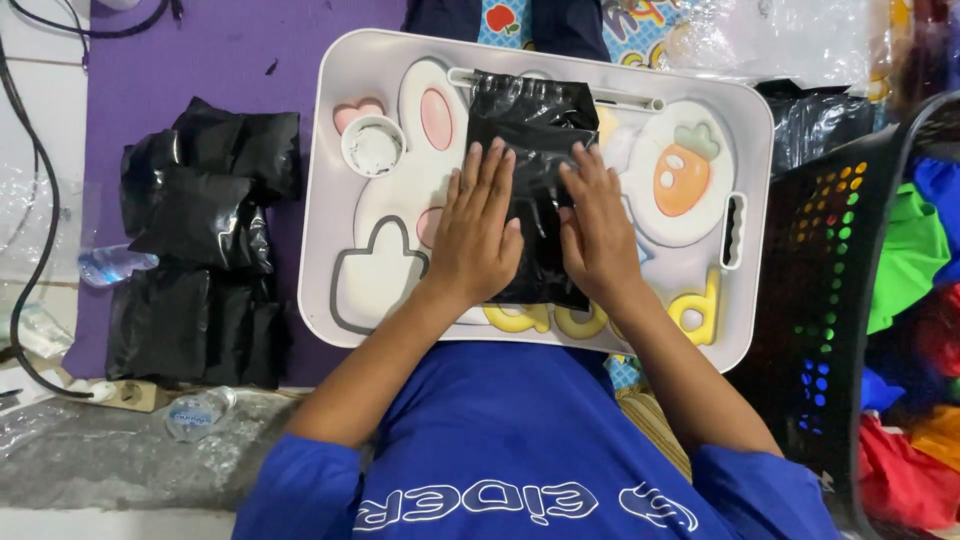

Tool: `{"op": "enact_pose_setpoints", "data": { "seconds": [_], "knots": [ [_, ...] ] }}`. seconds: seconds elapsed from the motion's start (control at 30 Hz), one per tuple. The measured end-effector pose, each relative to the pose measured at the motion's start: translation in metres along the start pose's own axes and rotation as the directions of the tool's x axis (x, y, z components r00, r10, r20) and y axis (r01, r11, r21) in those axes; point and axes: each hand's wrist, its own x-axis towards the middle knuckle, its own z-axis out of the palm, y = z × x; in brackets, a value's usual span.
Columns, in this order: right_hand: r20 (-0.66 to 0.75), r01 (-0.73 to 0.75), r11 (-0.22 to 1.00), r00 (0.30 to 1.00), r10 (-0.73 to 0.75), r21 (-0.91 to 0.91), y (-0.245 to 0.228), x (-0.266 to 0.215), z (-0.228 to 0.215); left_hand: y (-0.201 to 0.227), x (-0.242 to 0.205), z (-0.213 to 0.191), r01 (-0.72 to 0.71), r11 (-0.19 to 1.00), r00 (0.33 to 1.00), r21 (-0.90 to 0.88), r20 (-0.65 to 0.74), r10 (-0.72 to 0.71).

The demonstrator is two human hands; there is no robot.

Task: A person uses scissors to trim and shape a green foam cushion on a small tray while sitting on the floor.

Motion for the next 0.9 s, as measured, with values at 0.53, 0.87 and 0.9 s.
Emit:
{"op": "enact_pose_setpoints", "data": {
  "seconds": [0.53, 0.87, 0.9],
  "knots": [
    [0.211, -0.075, 0.952, 0.967, 0.142, -0.297, 0.02, 0.009, 0.048, -0.01, 0.025, 0.03, 0.207, 0.909, 0.967, 0.363, 0.065, -0.246],
    [0.096, 0.021, 0.969, 0.995, 0.003, -0.247, 0.014, 0.001, 0.037, -0.006, 0.024, 0.024, 0.211, 0.919, 0.962, 0.332, 0.096, -0.255],
    [0.084, 0.067, 0.984, 0.995, -0.053, -0.165, 0.011, 0.001, 0.032, -0.005, 0.025, 0.021, 0.21, 0.926, 0.963, 0.315, 0.097, -0.251]
  ]
}}
